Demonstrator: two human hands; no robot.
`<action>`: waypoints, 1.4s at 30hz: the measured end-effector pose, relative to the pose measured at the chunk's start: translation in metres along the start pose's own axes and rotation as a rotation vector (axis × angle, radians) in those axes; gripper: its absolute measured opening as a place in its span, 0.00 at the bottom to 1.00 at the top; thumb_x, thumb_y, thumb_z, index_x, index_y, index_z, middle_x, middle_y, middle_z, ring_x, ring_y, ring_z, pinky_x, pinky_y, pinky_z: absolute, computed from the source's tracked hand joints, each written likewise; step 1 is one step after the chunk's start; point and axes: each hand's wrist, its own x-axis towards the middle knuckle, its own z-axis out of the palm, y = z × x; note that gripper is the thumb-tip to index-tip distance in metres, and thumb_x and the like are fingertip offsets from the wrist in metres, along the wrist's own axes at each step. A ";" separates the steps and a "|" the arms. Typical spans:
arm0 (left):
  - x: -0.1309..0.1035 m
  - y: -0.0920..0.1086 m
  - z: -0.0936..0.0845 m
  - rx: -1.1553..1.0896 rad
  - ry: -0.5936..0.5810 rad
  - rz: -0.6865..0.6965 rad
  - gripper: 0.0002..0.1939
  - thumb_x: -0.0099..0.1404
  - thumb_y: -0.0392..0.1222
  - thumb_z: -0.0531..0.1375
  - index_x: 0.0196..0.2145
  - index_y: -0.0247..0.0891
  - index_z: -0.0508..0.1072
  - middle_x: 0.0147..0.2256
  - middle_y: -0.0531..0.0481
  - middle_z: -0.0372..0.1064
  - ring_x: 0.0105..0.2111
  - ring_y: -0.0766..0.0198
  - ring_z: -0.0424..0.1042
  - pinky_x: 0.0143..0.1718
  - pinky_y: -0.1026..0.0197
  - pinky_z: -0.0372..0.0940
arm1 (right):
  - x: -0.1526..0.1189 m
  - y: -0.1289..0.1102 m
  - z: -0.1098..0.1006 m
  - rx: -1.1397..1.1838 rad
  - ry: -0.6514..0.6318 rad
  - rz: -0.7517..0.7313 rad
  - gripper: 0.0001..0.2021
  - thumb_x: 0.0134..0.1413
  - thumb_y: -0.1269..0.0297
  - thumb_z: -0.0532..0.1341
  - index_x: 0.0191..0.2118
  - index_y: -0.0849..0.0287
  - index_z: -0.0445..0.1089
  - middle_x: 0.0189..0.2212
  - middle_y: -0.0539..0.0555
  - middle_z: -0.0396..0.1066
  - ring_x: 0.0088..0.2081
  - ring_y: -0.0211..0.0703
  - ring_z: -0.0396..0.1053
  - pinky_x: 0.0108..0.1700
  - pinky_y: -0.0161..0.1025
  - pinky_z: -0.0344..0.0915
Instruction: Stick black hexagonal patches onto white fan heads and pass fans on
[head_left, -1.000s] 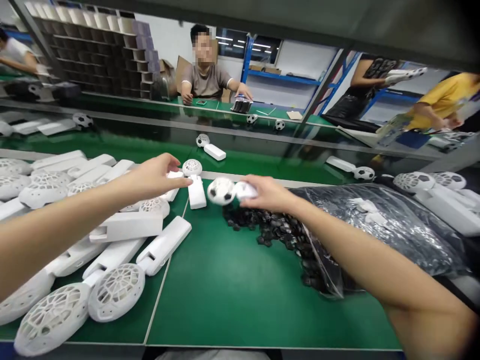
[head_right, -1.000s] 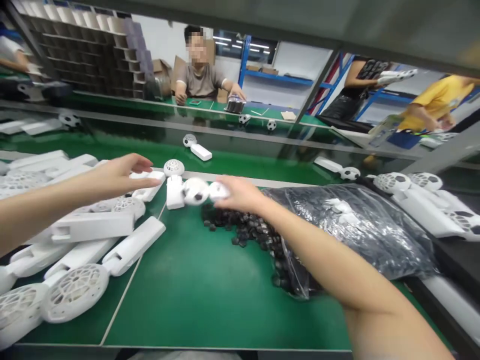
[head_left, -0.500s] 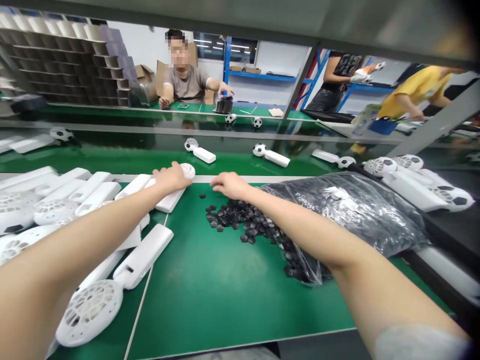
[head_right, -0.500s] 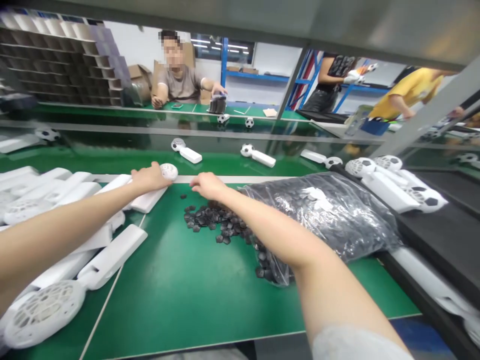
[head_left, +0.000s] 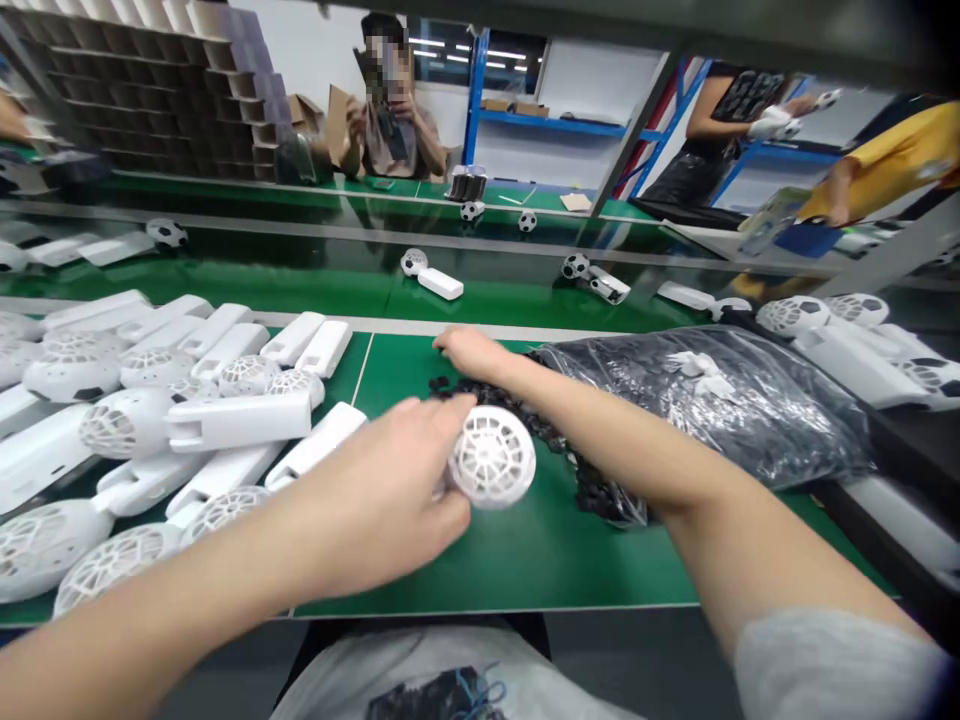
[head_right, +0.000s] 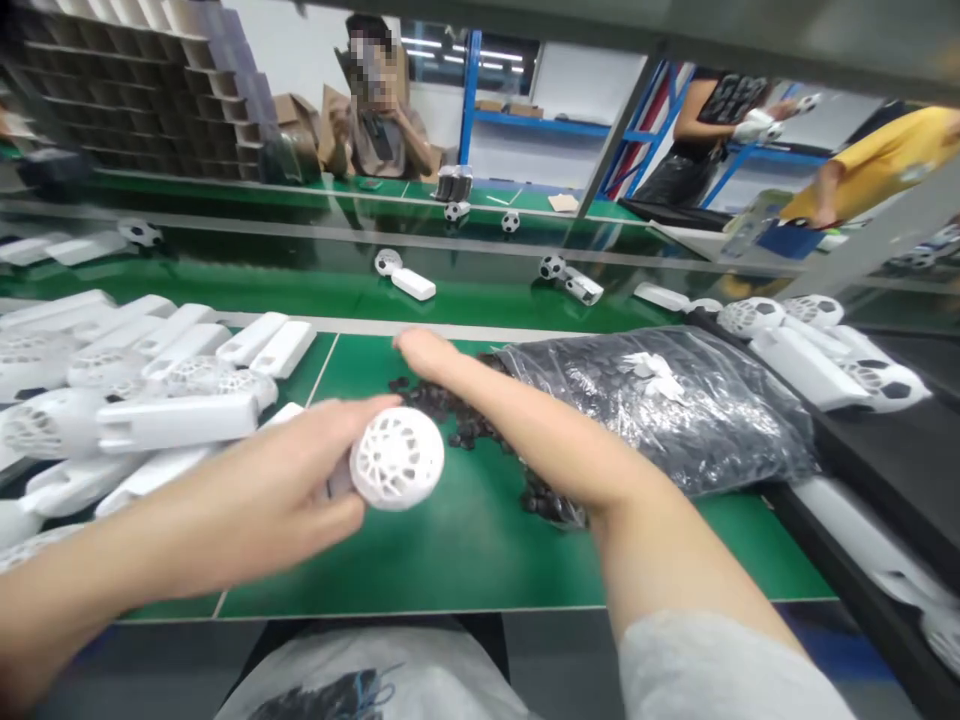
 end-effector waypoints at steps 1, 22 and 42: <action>-0.008 -0.001 0.015 -0.005 -0.029 -0.004 0.30 0.53 0.37 0.52 0.56 0.39 0.59 0.43 0.43 0.68 0.44 0.49 0.67 0.41 0.51 0.65 | -0.010 0.003 -0.006 0.021 0.029 0.042 0.06 0.59 0.70 0.56 0.41 0.64 0.68 0.40 0.57 0.71 0.42 0.43 0.69 0.46 0.45 0.66; -0.003 -0.053 0.083 -0.145 0.054 -0.095 0.34 0.55 0.55 0.59 0.57 0.43 0.57 0.55 0.47 0.59 0.51 0.51 0.63 0.49 0.49 0.60 | -0.167 -0.096 0.055 0.712 0.511 0.151 0.03 0.50 0.70 0.63 0.29 0.57 0.69 0.42 0.54 0.58 0.49 0.44 0.59 0.55 0.46 0.56; 0.004 -0.049 0.079 -0.063 0.047 -0.046 0.26 0.57 0.53 0.57 0.51 0.43 0.63 0.46 0.47 0.65 0.43 0.52 0.67 0.40 0.52 0.63 | -0.164 -0.076 0.050 1.085 0.319 0.298 0.18 0.47 0.67 0.64 0.45 0.56 0.61 0.46 0.55 0.65 0.47 0.43 0.65 0.38 0.38 0.68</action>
